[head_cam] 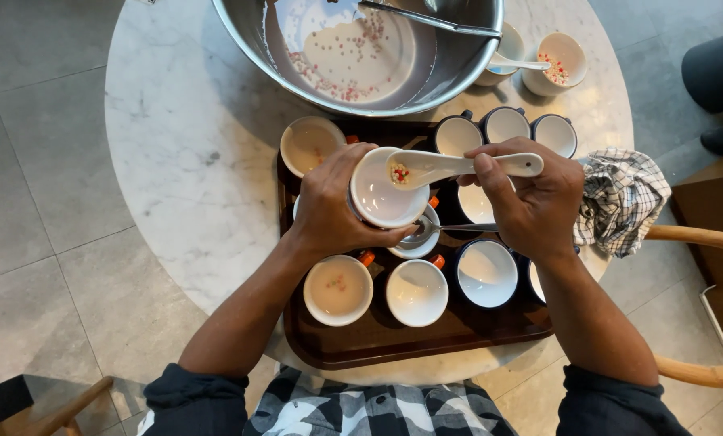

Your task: The person uses a ladle to scoop a milky liquid with red specks from a large metal bowl and pours it into small white cups arranged on a tray. They then use a small spoon to add more of the red specks from a separate container into the cups.

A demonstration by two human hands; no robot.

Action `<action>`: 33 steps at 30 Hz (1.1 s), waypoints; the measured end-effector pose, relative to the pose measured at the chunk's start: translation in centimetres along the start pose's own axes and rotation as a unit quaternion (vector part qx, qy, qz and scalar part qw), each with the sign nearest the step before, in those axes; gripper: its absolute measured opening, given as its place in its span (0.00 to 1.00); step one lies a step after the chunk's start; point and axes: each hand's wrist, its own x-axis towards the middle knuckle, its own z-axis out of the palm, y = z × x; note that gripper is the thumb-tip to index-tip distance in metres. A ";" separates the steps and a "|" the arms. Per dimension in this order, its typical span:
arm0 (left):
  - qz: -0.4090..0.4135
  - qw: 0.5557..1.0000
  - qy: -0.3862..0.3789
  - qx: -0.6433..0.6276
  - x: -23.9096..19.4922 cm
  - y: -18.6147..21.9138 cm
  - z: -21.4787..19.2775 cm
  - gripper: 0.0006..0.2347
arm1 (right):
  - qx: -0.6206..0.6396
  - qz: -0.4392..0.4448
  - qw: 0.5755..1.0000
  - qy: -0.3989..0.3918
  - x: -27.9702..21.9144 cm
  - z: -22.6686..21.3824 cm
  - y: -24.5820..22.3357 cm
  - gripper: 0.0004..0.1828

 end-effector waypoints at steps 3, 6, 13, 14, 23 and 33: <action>0.002 1.000 -0.005 -0.003 -0.1 -0.2 0.0 0.36 | 0.003 -0.012 1.000 0.005 0.0 -0.2 0.2 0.14; 0.005 1.000 -0.008 -0.001 0.0 -0.1 -0.1 0.37 | 0.003 -0.026 1.000 0.010 0.1 0.0 0.0 0.13; 0.007 1.000 -0.015 -0.007 0.2 0.1 -0.1 0.36 | 0.001 -0.038 0.999 0.018 -0.2 0.1 -0.2 0.13; 0.009 1.000 -0.011 -0.008 0.1 -0.1 -0.1 0.36 | -0.010 -0.047 0.999 0.022 -0.2 0.2 -0.2 0.13; 0.005 1.000 0.001 0.001 -0.1 -0.2 0.0 0.37 | -0.022 -0.082 0.996 0.026 -0.2 0.2 -0.5 0.11; 0.003 1.000 0.003 -0.018 0.4 1.0 -0.2 0.34 | -0.047 -0.195 0.980 -0.010 -0.6 0.0 0.2 0.06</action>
